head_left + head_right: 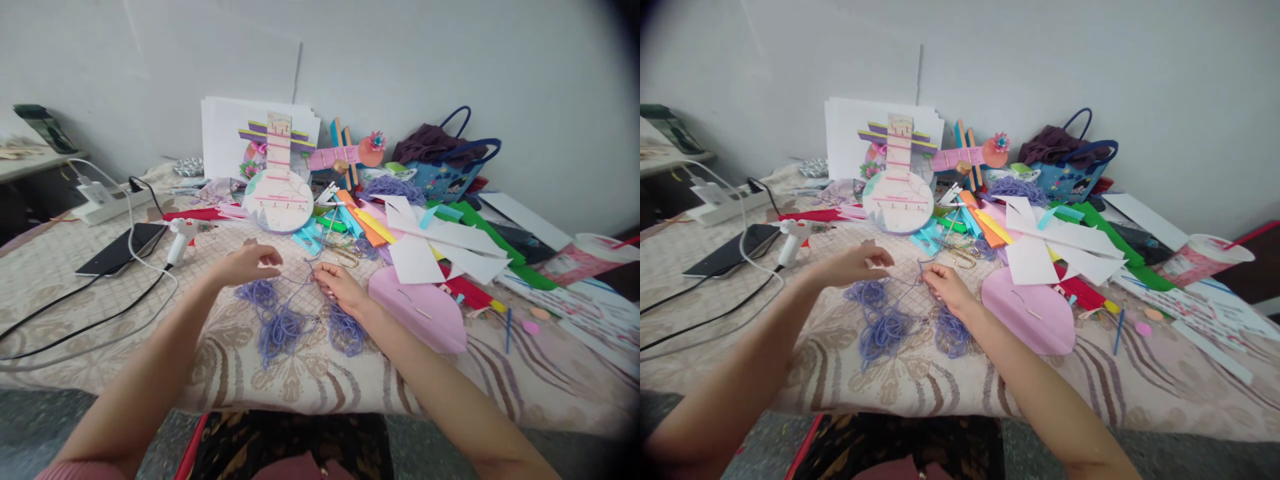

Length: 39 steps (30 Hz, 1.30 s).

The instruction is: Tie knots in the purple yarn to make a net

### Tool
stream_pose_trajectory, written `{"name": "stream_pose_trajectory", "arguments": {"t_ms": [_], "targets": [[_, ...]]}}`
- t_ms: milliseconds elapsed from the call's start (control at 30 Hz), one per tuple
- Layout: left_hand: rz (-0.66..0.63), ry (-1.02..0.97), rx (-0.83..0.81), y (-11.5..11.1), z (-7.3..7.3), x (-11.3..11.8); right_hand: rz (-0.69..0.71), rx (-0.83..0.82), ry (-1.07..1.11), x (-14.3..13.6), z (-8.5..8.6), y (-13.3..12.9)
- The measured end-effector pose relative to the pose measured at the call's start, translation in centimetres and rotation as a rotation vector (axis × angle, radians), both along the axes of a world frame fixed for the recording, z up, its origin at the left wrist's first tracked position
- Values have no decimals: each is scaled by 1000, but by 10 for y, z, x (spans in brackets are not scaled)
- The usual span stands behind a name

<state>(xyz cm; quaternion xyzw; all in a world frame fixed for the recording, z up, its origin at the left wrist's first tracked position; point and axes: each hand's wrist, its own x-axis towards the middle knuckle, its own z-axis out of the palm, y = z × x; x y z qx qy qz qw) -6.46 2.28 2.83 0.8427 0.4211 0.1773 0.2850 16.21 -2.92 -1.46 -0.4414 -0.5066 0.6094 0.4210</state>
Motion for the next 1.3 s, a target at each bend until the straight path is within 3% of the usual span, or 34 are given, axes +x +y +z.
{"name": "stream_pose_trajectory", "arguments": {"t_ms": [133,333,433,567,700,833,900,1067,1200,1300], "targets": [[-38,266,-88,3,8,-24,8,-9,5,0,0,0],[-142,305,27,3,2,-11,13,-14,1,1,-1,1],[-64,125,-27,7,10,-21,-5,19,0,0,0,1],[39,-328,-173,2,28,-32,-38,70,10,-2,2,0],[-101,-467,-312,-23,33,-2,-21,80,5,-1,1,1],[-412,-299,-363,-50,24,37,-31,92,-20,3,0,3],[-479,-220,-293,-54,20,44,-23,105,-23,4,-1,3],[-240,2,-79,-42,12,29,-17,109,-20,4,-1,2],[-315,391,-134,-43,9,25,-10,98,-13,3,0,2],[-349,445,-118,-44,12,26,-11,85,-16,3,0,2]]}}
